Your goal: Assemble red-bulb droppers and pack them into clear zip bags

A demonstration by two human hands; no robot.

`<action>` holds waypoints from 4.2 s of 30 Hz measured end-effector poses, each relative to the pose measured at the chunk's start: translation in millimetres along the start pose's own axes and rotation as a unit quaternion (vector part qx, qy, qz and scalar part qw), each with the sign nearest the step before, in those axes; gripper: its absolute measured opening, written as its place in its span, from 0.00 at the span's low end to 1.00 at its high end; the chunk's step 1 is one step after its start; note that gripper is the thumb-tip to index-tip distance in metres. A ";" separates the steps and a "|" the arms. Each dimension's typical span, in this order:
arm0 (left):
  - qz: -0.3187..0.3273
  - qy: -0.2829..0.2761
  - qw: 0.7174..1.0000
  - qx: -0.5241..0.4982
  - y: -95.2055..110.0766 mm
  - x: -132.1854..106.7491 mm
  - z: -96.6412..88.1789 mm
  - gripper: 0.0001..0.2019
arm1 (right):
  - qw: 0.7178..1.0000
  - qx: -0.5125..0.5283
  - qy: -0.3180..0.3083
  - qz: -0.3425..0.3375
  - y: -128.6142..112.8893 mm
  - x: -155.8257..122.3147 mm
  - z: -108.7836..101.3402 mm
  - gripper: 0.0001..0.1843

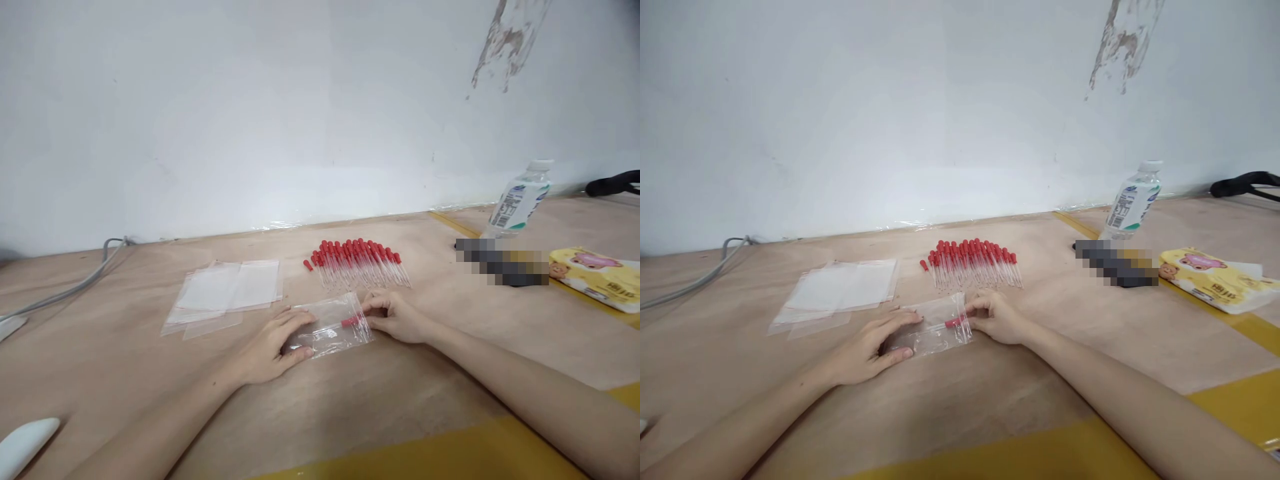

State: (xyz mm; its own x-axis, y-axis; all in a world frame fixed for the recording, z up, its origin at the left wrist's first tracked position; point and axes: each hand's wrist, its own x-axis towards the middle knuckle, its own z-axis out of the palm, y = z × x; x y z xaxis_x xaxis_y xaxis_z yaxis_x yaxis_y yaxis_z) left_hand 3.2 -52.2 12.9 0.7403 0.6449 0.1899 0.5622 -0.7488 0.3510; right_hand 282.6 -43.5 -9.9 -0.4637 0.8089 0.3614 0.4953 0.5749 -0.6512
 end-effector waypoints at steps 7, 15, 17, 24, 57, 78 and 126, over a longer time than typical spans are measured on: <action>0.002 -0.028 1.000 -0.009 -0.4 0.6 -1.5 0.17 | 0.998 0.021 -0.051 0.005 10.0 5.5 -11.7 0.15; 0.005 -0.036 0.999 -0.019 -6.2 0.2 0.1 0.17 | 0.952 -0.199 0.200 0.117 47.7 69.9 -48.8 0.11; 0.006 -0.035 0.999 -0.024 -6.4 -0.4 -0.1 0.17 | 0.931 -0.270 0.211 0.127 52.2 91.5 -46.5 0.14; 0.007 -0.052 0.998 -0.026 -7.0 -1.2 -1.3 0.17 | 0.916 -0.311 0.191 0.169 56.8 134.5 -31.2 0.11; -0.001 -0.009 0.999 -0.042 -8.7 0.8 3.5 0.25 | 0.899 0.344 0.053 0.265 5.7 -6.9 -7.1 0.18; 0.029 -0.010 0.999 -0.036 -11.4 2.4 3.6 0.22 | 0.985 0.142 -0.017 0.099 -13.4 -2.7 8.5 0.12; 0.024 0.005 0.999 -0.024 -15.4 -2.5 5.6 0.20 | 0.826 0.451 0.244 0.235 3.9 -3.8 -2.6 0.18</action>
State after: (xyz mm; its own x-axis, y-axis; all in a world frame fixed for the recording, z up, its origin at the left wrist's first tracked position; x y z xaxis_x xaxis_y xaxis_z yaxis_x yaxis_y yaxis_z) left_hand -5.2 -43.1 1.9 0.7618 0.6104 0.2167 0.5081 -0.7707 0.3846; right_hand 288.2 -44.1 -12.0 0.0837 0.9964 0.0095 -0.3130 0.0353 -0.9491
